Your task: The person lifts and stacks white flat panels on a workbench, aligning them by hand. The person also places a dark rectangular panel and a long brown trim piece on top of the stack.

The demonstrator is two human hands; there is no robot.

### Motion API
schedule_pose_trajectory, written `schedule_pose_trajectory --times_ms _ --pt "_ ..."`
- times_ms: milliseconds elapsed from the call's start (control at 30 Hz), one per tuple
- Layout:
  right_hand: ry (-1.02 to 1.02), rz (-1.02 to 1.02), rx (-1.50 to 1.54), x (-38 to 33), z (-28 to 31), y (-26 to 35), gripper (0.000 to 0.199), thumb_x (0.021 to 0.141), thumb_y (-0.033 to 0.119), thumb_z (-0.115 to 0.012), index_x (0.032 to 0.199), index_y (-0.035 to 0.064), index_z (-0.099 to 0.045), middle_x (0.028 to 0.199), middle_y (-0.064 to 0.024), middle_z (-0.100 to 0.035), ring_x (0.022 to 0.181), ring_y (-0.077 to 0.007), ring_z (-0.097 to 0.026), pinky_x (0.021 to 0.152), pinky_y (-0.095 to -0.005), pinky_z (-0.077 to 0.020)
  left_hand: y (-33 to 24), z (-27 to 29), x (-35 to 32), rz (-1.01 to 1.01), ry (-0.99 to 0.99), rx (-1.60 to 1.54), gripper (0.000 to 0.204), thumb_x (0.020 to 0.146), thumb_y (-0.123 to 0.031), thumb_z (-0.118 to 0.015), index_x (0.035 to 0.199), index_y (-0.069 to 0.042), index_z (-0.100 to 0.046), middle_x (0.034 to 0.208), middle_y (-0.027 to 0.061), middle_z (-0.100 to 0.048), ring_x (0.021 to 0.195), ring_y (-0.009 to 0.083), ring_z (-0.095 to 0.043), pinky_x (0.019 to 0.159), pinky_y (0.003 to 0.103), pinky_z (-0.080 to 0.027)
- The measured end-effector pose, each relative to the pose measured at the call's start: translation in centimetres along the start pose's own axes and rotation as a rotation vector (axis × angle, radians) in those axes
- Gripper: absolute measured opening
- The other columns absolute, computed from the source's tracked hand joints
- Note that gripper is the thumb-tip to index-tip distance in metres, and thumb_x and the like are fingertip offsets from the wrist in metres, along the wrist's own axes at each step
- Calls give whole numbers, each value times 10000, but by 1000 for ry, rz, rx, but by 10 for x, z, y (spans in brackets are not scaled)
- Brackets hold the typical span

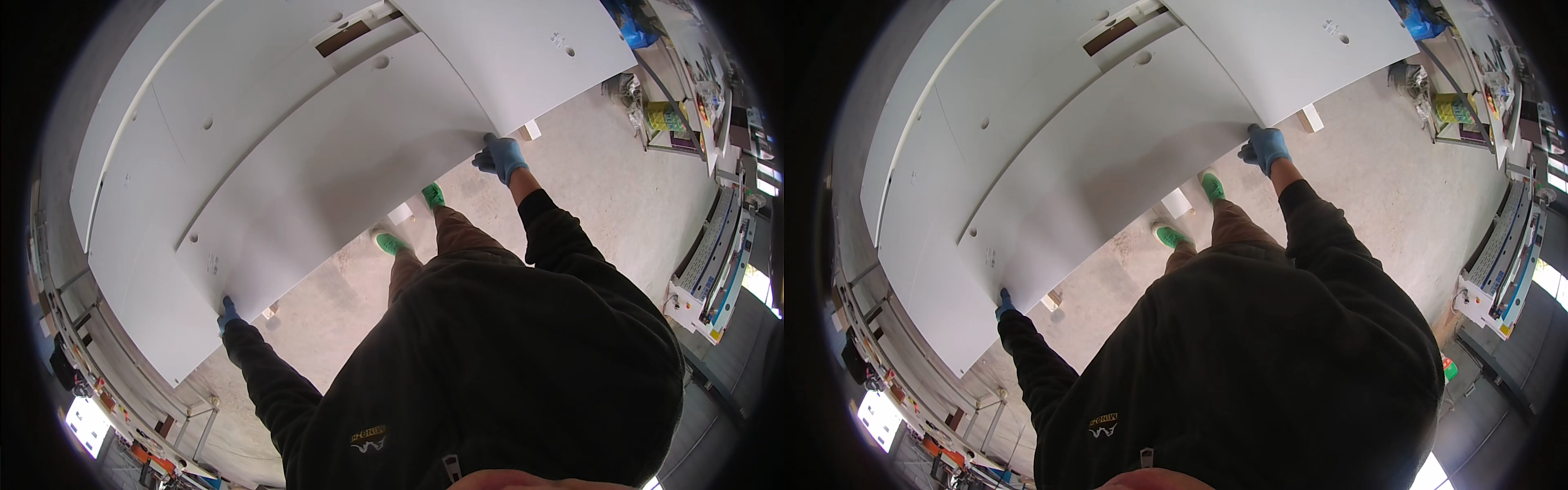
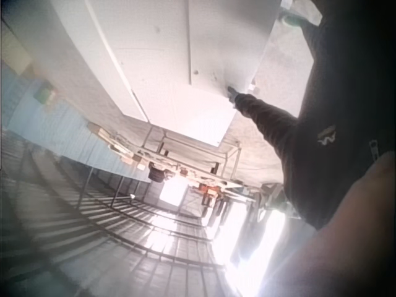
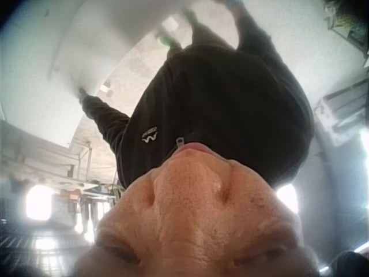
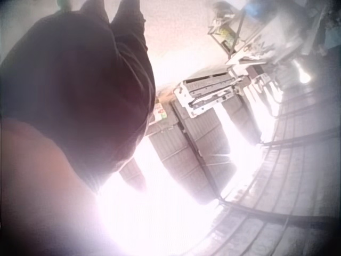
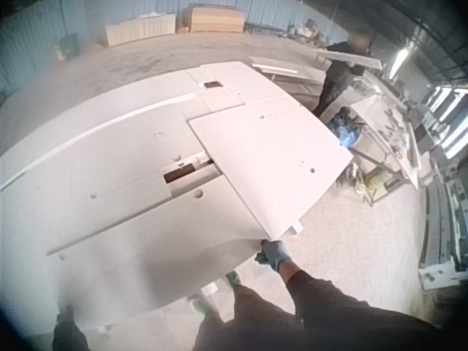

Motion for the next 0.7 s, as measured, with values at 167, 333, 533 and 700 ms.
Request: schedule_pose_trajectory --times_ms 167,333,533,700 --pt "6 -21 16 1 3 -2 405 1038 364 -569 997 -35 -627 836 -159 -724 676 -297 -752 582 -374 -626 2 -4 8 -12 147 -27 1000 740 -782 -705 1331 21 -626 1292 246 -675 1203 423 -630 1066 478 -497" --pt "25 -15 30 0 2 -2 398 1034 358 -574 995 -35 -625 831 -159 -722 674 -296 -752 575 -371 -623 3 -6 9 -64 94 -20 983 760 -773 -696 1296 48 -628 1271 251 -679 1190 415 -637 1040 469 -510" --pt "67 -33 36 7 6 -5 391 1027 366 -587 1037 -24 -617 835 -158 -719 698 -299 -752 613 -395 -629 -6 -2 -8 -6 200 34 1040 786 -793 -637 1399 43 -551 1379 267 -615 1285 424 -580 1098 479 -462" --pt "98 -31 54 14 7 -7 379 1010 375 -633 1003 -2 -598 805 -173 -698 707 -338 -754 588 -416 -630 -30 -18 -74 -27 146 -15 1016 799 -767 -645 1401 45 -547 1385 266 -608 1289 421 -576 1102 481 -458"
Point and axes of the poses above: each hand's wrist, its own x-axis towards the middle knuckle, its own z-axis out of the back of the hand, y = z × x, the point moved 3 cm from there along x, towards the middle knuckle
